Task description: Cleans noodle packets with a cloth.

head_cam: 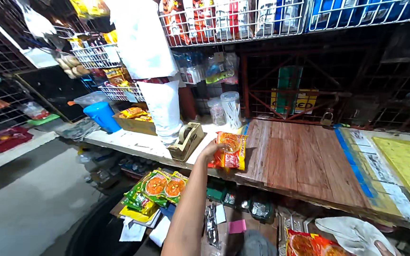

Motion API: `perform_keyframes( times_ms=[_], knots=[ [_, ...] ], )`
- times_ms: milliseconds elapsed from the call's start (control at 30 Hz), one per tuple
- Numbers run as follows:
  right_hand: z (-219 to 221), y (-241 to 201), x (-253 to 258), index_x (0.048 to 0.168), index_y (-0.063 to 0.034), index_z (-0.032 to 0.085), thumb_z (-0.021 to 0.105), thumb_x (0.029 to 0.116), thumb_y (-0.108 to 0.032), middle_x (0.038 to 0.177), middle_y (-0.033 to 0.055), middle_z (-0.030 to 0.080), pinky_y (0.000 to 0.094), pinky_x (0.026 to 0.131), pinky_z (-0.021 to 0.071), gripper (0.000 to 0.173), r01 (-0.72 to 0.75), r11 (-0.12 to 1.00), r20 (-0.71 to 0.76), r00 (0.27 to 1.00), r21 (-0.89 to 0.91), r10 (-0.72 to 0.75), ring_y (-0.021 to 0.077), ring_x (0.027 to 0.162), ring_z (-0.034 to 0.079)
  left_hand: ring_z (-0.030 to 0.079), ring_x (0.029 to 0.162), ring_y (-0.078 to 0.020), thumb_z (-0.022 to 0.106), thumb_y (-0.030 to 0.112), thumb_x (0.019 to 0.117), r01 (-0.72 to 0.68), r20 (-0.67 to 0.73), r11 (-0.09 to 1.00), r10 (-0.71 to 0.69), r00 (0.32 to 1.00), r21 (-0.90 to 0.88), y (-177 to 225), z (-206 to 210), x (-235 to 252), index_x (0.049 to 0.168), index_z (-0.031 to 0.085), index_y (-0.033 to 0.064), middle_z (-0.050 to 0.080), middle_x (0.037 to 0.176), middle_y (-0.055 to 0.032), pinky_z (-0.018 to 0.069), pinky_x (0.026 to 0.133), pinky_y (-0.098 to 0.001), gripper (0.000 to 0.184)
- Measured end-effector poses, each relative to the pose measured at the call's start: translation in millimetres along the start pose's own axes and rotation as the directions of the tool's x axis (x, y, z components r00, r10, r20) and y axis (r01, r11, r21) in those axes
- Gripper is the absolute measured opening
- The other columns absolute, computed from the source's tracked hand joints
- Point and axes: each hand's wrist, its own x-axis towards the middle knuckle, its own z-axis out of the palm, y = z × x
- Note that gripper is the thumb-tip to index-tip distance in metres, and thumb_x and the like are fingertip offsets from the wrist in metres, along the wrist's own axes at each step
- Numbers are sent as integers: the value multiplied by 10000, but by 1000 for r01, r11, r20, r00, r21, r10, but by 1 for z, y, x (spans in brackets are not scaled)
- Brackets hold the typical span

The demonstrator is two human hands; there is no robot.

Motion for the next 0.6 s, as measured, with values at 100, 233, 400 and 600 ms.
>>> perform_keyframes(
  times_ms=[100, 233, 400, 600],
  knots=[
    [21, -13, 10, 1342, 126, 466, 469, 1011, -129, 1149, 34, 638, 166, 939, 525, 418, 107, 989, 131, 987, -100, -94, -67, 1006, 625, 699, 852, -203, 617, 36, 966, -72, -71, 969, 56, 996, -235, -31, 45, -44, 1411, 403, 8, 677, 1029, -140, 605, 768, -388, 495],
    [75, -34, 8, 1310, 188, 509, 632, 906, -194, 1221, 153, 661, 172, 990, 502, 569, 461, 875, 284, 868, -151, -408, -40, 1098, 614, 718, 852, -198, 607, 51, 980, -79, -108, 916, 39, 993, -393, -75, 116, -104, 1347, 465, -52, 701, 1011, -155, 618, 787, -373, 407],
    [139, 6, 26, 1306, -159, 655, 570, 990, -443, 1365, 96, 644, 429, 1164, 388, 434, 917, 370, 586, 382, -146, -715, 218, 1364, 528, 724, 849, -135, 561, 30, 955, -21, 20, 848, 37, 999, -529, -109, 177, -161, 1351, 425, -18, 717, 978, -80, 616, 794, -331, 421],
    [135, 28, 55, 1258, -37, 713, 653, 858, -266, 1335, 177, 663, 432, 1077, 497, 465, 835, 538, 689, 457, -114, -563, 287, 1274, 619, 700, 997, -87, 701, -7, 827, -256, 96, 943, 281, 955, -211, -127, 162, -194, 1296, 493, -104, 703, 1106, -103, 583, 921, -283, 523]
  ],
)
